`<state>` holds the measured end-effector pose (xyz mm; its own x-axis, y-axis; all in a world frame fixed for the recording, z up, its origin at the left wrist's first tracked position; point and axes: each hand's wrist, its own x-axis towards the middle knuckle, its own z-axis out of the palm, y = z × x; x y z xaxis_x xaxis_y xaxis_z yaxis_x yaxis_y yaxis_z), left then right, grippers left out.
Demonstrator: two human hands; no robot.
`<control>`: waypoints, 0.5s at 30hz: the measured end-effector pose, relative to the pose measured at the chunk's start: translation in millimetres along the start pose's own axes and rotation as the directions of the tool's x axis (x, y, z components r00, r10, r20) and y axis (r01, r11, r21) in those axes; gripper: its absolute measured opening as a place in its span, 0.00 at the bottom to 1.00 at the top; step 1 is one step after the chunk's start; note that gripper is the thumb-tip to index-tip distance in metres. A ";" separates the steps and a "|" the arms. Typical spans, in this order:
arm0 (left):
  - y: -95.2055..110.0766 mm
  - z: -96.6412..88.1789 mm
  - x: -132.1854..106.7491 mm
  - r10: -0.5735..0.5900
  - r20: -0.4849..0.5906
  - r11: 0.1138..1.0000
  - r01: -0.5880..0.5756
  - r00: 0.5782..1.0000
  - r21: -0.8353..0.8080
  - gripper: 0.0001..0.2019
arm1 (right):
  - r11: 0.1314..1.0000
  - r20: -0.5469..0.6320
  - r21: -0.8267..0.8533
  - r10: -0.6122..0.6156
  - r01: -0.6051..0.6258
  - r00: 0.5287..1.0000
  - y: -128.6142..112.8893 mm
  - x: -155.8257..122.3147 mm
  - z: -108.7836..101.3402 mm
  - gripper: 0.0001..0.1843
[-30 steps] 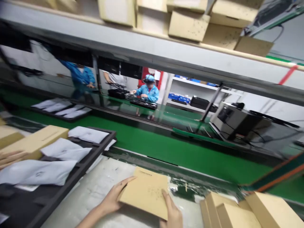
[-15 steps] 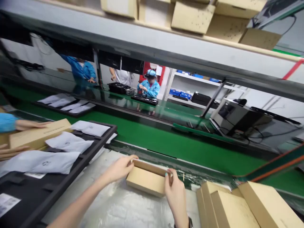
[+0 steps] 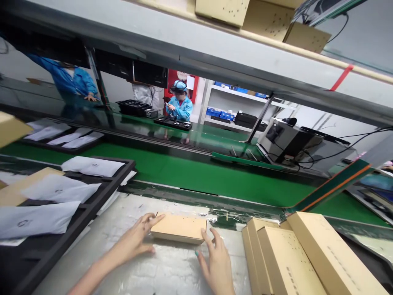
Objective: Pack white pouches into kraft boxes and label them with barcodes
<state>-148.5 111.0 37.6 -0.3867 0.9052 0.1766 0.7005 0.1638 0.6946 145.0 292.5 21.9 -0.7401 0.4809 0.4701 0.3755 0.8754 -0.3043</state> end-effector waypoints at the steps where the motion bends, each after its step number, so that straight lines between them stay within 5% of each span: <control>1: -5.9 12.2 0.8 0.028 -0.047 0.999 -0.029 0.998 -0.026 0.41 | 0.998 -0.027 -0.057 -0.028 0.027 0.999 -2.6 -0.2 2.0 0.32; 4: -1.6 41.6 6.8 0.101 -0.098 0.991 -0.108 0.990 -0.074 0.36 | 0.985 -0.006 -0.116 -0.130 0.128 0.992 -19.5 24.3 -0.7 0.43; 8: 44.1 36.1 -11.1 0.223 -0.184 0.968 -0.240 0.957 -0.072 0.51 | 0.948 0.095 0.273 -0.195 0.163 0.976 -42.1 68.7 -7.7 0.48; 10: 65.1 5.7 -36.6 0.291 -0.225 0.952 -0.305 0.930 -0.032 0.52 | 0.845 0.057 0.526 -0.147 0.095 0.988 -45.9 74.6 -4.7 0.39; 12: 71.8 -41.6 -67.0 0.337 -0.232 0.941 -0.331 0.913 0.065 0.39 | 0.730 0.023 0.684 0.002 -0.017 1.000 -46.6 69.1 1.8 0.33; 13: 67.9 -69.1 -82.7 0.306 -0.254 0.950 -0.278 0.918 0.139 0.28 | 0.689 0.023 0.721 0.084 -0.075 0.996 -46.8 64.0 4.8 0.32; 15: 45.4 -125.1 -114.4 0.075 -0.330 0.958 0.025 0.941 0.287 0.18 | 0.647 0.057 0.743 0.192 -0.170 0.980 -48.3 54.0 7.7 0.30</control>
<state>-147.5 -34.2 136.1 -0.5098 0.7342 0.4483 0.8332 0.2916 0.4698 82.6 275.9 55.6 -0.6853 0.6361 0.3547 -0.0458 0.4484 -0.8927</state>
